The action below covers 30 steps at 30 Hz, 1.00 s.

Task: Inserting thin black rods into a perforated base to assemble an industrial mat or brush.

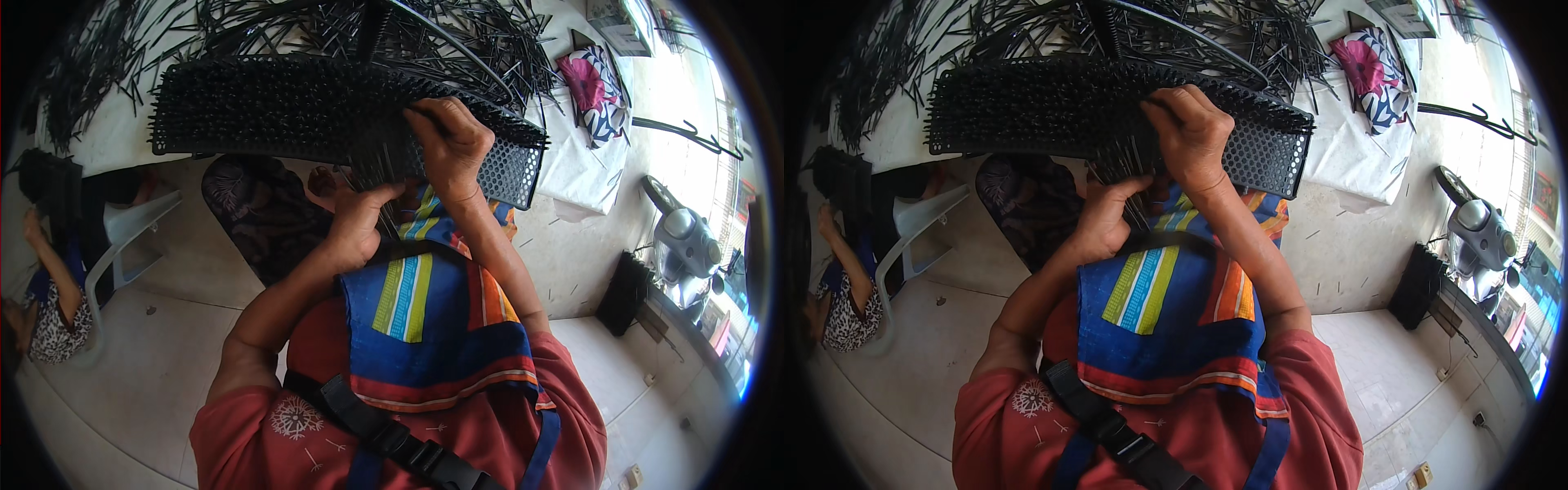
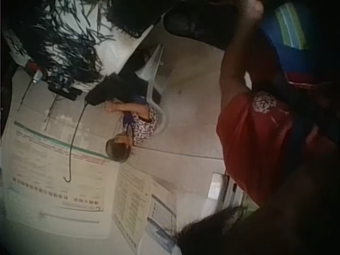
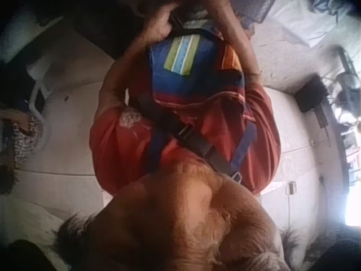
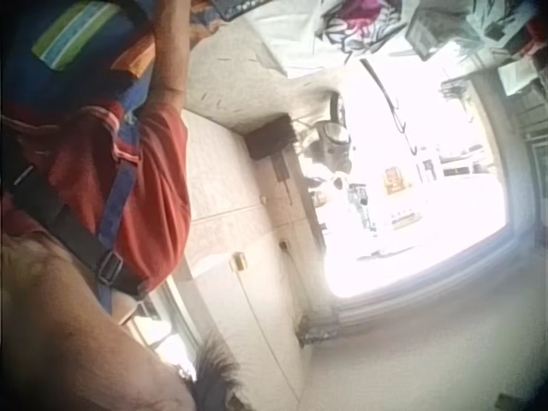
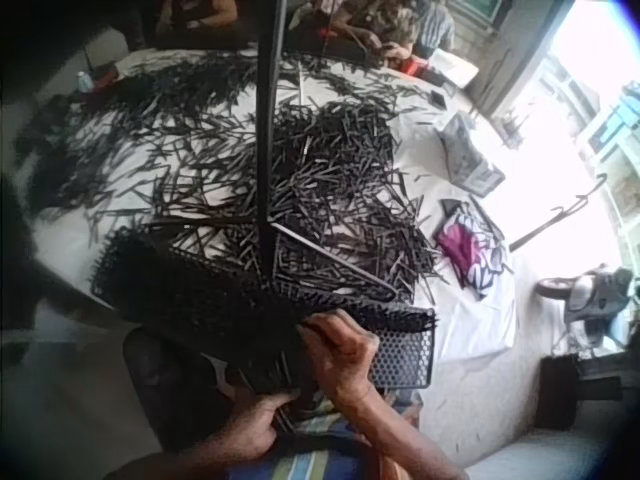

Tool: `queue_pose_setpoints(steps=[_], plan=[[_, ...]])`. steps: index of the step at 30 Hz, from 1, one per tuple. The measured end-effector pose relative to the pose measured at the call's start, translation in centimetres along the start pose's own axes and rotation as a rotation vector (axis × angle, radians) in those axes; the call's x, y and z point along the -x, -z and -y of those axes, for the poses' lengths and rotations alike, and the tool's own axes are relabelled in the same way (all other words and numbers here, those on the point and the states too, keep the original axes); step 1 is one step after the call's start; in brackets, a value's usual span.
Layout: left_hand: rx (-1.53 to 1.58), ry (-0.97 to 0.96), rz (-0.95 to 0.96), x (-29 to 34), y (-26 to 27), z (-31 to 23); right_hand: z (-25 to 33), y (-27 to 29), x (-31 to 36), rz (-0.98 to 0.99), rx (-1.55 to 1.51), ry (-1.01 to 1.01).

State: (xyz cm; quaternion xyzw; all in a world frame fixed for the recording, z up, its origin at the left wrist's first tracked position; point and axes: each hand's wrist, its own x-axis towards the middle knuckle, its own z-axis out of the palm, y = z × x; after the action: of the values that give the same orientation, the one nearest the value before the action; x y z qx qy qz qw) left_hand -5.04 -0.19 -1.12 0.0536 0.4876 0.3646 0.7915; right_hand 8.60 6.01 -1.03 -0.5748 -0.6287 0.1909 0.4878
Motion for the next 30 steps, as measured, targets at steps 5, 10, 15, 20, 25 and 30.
queue_pose_setpoints(steps=[5, 10, 15, 20, 25, 30], plan=[[0.035, 0.050, 0.024, -0.1, 0.8, 0.6, 0.3, -0.1, -0.3, 0.034, 0.017, -0.056], [0.020, 0.064, 0.018, 0.0, 1.4, 0.9, 0.6, -0.2, -0.4, 0.057, 0.075, -0.076], [0.060, 0.083, 0.094, -0.2, 1.8, 0.8, 0.2, -0.2, 0.0, 0.150, 0.186, 0.047], [0.116, 0.041, 0.159, -0.3, 2.4, 1.5, 1.2, 1.4, 1.2, 0.335, 0.142, -0.320], [0.049, 0.137, 0.048, 0.0, 1.2, 0.5, 0.7, 1.9, 1.6, 0.072, -0.234, -0.535], [-0.007, 0.121, 0.024, 0.0, 1.1, 0.9, 0.5, 1.6, -0.2, -0.117, -0.111, -0.266]])
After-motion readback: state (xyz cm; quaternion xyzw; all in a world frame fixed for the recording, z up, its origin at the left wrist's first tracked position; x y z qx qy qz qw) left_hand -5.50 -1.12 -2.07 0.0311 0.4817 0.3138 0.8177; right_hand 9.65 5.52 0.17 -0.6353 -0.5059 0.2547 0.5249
